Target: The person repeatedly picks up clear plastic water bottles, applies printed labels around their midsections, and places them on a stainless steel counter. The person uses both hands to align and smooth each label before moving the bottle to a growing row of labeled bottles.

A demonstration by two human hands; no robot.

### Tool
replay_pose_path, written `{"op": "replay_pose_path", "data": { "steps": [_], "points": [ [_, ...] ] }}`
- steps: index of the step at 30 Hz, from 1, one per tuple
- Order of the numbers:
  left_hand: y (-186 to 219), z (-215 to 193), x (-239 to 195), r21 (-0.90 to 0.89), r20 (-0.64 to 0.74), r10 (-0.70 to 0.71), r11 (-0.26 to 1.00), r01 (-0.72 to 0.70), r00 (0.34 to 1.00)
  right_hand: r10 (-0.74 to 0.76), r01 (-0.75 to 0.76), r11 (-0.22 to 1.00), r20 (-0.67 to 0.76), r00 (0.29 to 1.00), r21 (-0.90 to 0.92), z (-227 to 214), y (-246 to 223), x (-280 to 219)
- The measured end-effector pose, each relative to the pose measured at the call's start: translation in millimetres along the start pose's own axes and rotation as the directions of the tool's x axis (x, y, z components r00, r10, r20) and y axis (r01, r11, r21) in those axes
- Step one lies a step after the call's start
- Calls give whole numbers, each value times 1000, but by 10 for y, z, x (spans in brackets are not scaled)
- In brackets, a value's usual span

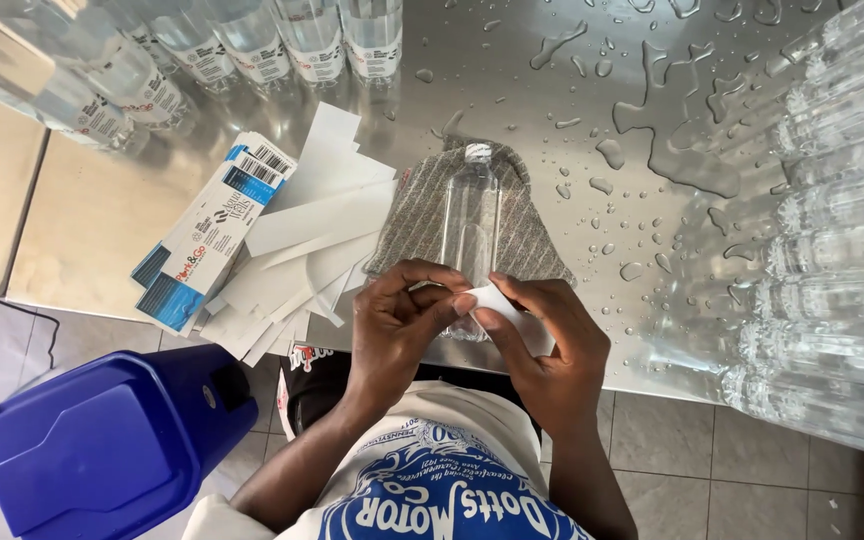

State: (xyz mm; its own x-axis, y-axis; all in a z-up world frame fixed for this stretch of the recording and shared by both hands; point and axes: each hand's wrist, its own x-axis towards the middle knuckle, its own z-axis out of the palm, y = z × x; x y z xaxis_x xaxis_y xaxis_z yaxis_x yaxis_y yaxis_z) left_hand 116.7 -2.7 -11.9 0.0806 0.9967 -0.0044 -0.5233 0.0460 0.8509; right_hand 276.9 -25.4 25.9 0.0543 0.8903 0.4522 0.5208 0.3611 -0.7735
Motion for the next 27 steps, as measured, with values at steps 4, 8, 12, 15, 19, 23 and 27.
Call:
{"op": "replay_pose_path", "data": {
  "steps": [4, 8, 12, 15, 19, 23, 27],
  "points": [
    [-96, -16, 3, 71, 34, 18, 997, -20, 999, 171, -163, 962, -20, 985, 217, -34, 81, -33],
    [-140, -62, -53, 156, 135, 23, 987, -45, 991, 249, -226, 913, -24, 968, 340, -20, 200, -85],
    [-95, -91, -28, 231, 158, 6, 972, -43, 987, 276, -183, 867, -142, 950, 464, -60, 349, -151],
    [73, -107, 54, 134, -8, 29, 991, -28, 1000, 245, -146, 912, -224, 943, 383, -243, 435, -215],
    [137, -344, 209, -125, -286, 168, 970, -210, 944, 288, -279, 949, -41, 957, 147, -523, 253, -284],
    [200, -170, 202, 64, -385, 329, 942, -331, 862, 305, -298, 934, -8, 952, 197, -564, 39, -189],
    [129, 46, 48, 71, -72, 320, 947, -315, 945, 150, -159, 956, 57, 987, 246, -424, 77, -94]
  ]
}}
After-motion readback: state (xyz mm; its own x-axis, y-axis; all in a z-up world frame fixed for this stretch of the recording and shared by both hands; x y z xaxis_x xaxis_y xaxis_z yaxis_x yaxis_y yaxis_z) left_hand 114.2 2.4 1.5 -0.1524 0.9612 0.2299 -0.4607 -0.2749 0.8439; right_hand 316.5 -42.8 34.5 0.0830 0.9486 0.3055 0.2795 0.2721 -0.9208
